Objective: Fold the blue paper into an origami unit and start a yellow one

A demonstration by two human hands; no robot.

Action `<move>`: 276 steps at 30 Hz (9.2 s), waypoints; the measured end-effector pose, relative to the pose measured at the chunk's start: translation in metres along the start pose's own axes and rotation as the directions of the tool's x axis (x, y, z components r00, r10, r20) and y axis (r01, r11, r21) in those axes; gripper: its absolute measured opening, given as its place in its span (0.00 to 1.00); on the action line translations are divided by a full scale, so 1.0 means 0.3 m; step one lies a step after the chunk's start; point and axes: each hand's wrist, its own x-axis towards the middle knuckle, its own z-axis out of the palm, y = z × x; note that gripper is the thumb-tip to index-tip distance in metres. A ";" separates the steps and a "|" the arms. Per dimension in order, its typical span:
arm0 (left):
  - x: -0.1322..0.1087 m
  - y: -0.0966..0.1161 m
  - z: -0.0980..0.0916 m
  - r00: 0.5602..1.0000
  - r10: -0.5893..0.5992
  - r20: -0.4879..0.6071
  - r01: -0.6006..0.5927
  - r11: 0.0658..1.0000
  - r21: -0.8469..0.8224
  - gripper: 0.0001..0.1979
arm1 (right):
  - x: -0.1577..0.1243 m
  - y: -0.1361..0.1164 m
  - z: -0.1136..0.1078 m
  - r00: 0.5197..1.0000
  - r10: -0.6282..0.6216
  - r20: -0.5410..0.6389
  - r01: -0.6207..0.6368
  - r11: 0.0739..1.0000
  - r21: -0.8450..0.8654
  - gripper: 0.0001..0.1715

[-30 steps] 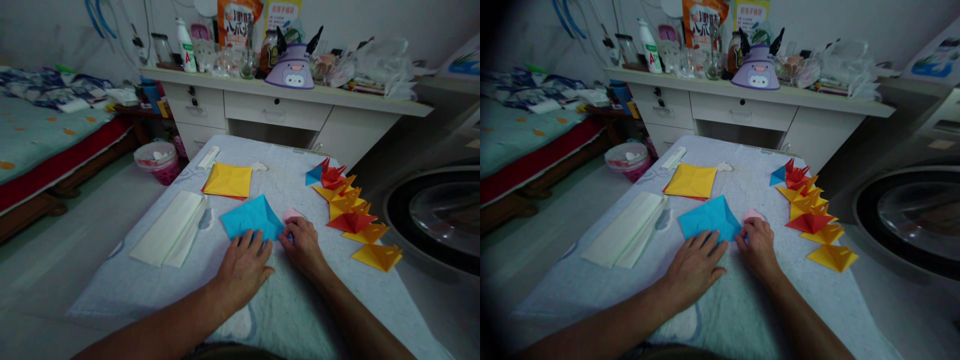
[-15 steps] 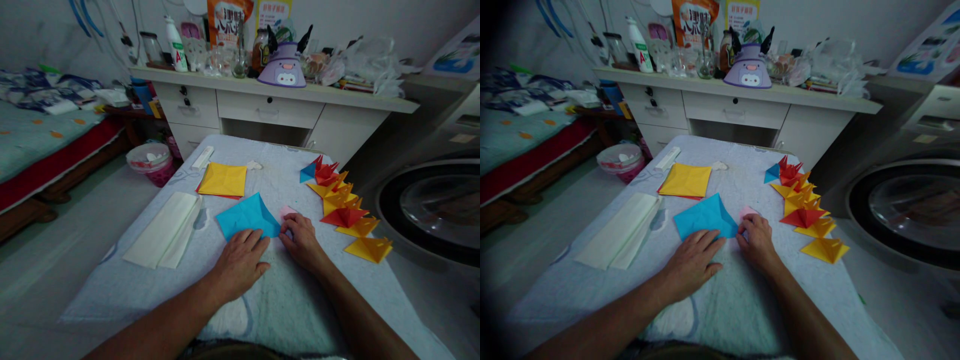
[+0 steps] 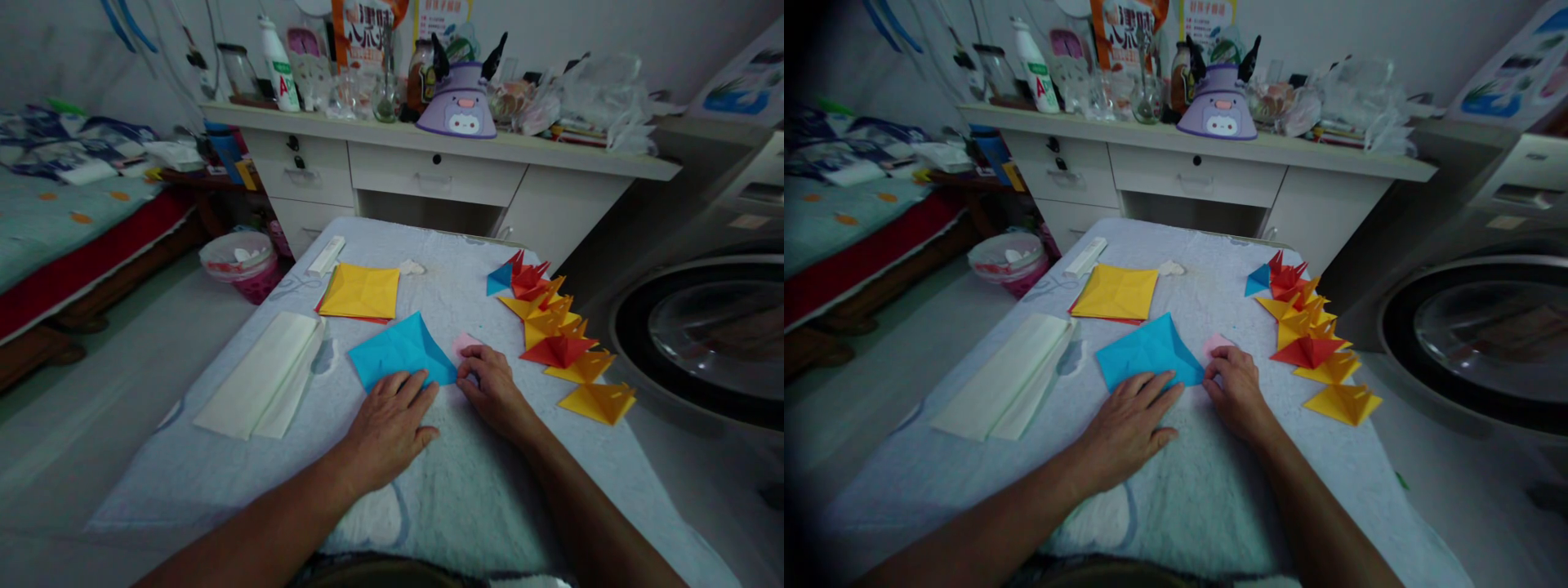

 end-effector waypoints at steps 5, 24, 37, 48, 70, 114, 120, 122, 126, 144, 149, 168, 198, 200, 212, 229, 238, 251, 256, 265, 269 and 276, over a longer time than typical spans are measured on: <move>0.000 0.000 -0.001 1.000 0.005 0.015 -0.005 1.000 0.015 0.28 | 0.004 -0.009 0.005 1.000 0.004 -0.016 -0.004 1.000 -0.028 0.05; -0.001 0.008 -0.003 1.000 -0.003 0.006 0.002 0.998 0.055 0.28 | -0.005 -0.041 0.033 0.995 0.023 -0.095 -0.037 0.988 -0.147 0.14; -0.001 0.006 0.001 1.000 -0.010 0.014 0.009 0.999 0.051 0.28 | -0.002 -0.025 0.004 0.989 0.106 -0.106 -0.128 0.965 -0.231 0.09; -0.004 0.003 -0.001 1.000 -0.022 0.020 0.022 1.000 0.023 0.27 | -0.012 0.009 -0.038 0.988 -0.040 -0.147 0.041 0.999 -0.001 0.08; 0.000 0.029 -0.032 0.998 -0.057 0.005 0.057 0.996 0.065 0.26 | 0.007 -0.012 0.001 0.999 -0.038 -0.021 0.036 0.994 -0.106 0.06; 0.000 -0.035 -0.062 0.988 -0.087 -0.124 0.044 0.948 -0.314 0.11 | -0.013 -0.051 -0.022 0.980 -0.079 -0.182 0.099 0.989 0.108 0.11; -0.005 -0.067 -0.102 0.794 -0.395 -0.462 0.131 0.854 -0.503 0.14 | -0.021 -0.078 -0.004 0.983 -0.143 -0.112 0.145 0.989 0.013 0.06; -0.001 -0.082 -0.107 0.723 -0.460 -0.515 0.127 0.822 -0.555 0.14 | -0.020 -0.074 0.000 0.983 -0.150 -0.107 0.151 0.989 -0.002 0.07; 0.005 -0.114 -0.106 0.653 -0.524 -0.547 0.126 0.787 -0.604 0.14 | -0.021 -0.070 0.001 0.975 -0.190 -0.115 0.189 0.982 -0.020 0.12; -0.046 -0.014 -0.012 0.991 0.115 -0.075 -0.115 0.993 0.007 0.20 | 0.001 -0.075 0.080 0.989 -0.069 -0.130 0.025 0.950 -0.312 0.33; -0.056 -0.011 -0.025 0.993 0.091 -0.070 -0.088 0.995 0.047 0.20 | 0.003 -0.080 0.073 0.992 -0.057 -0.114 0.017 0.947 -0.321 0.37; -0.161 -0.103 -0.058 0.974 0.114 -0.196 -0.085 0.985 0.150 0.11 | 0.017 -0.009 0.056 0.992 -0.081 -0.094 0.073 0.994 -0.086 0.43; -0.164 -0.088 -0.071 0.984 0.032 -0.175 -0.014 0.995 0.103 0.07 | 0.012 0.039 0.021 0.998 0.019 -0.053 -0.035 0.941 -0.336 0.50; -0.165 -0.089 -0.073 0.982 0.035 -0.184 -0.016 0.994 0.105 0.07 | 0.015 0.064 0.021 0.998 0.024 -0.054 -0.040 0.947 -0.319 0.50; -0.171 -0.108 -0.082 0.969 -0.002 -0.248 0.000 1.000 -0.007 0.09 | 0.045 -0.154 -0.077 0.989 -0.100 -0.112 0.108 0.991 0.075 0.16; -0.074 -0.182 -0.165 0.914 -0.305 -0.269 0.228 0.932 -0.283 0.18 | 0.013 -0.223 0.049 0.953 -0.301 0.028 0.297 0.950 0.096 0.14; 0.008 -0.235 -0.184 0.900 -0.433 -0.052 0.311 0.720 -0.620 0.16 | 0.020 -0.196 -0.008 0.917 -0.389 -0.087 0.399 0.896 0.197 0.18; -0.028 -0.156 -0.133 0.806 -0.591 -0.031 0.366 0.538 -0.759 0.16 | 0.025 -0.134 -0.063 0.884 -0.468 -0.004 0.466 0.879 0.105 0.16; -0.021 -0.119 -0.139 0.802 -0.596 -0.035 0.352 0.520 -0.778 0.16 | 0.011 -0.122 -0.101 0.837 -0.546 0.037 0.546 0.838 0.002 0.21; -0.058 -0.111 -0.092 0.851 -0.383 -0.358 0.288 0.912 -0.291 0.19 | -0.027 -0.058 -0.021 0.866 -0.500 -0.002 0.500 0.866 -0.018 0.14; -0.092 -0.104 -0.110 0.960 -0.117 -0.253 0.113 0.993 -0.031 0.28 | -0.034 -0.037 -0.005 0.879 -0.477 -0.003 0.477 0.879 0.005 0.14; -0.121 -0.119 -0.150 0.998 0.059 -0.004 -0.060 0.998 -0.034 0.32 | -0.029 -0.037 -0.020 0.910 -0.414 -0.006 0.411 0.904 0.117 0.10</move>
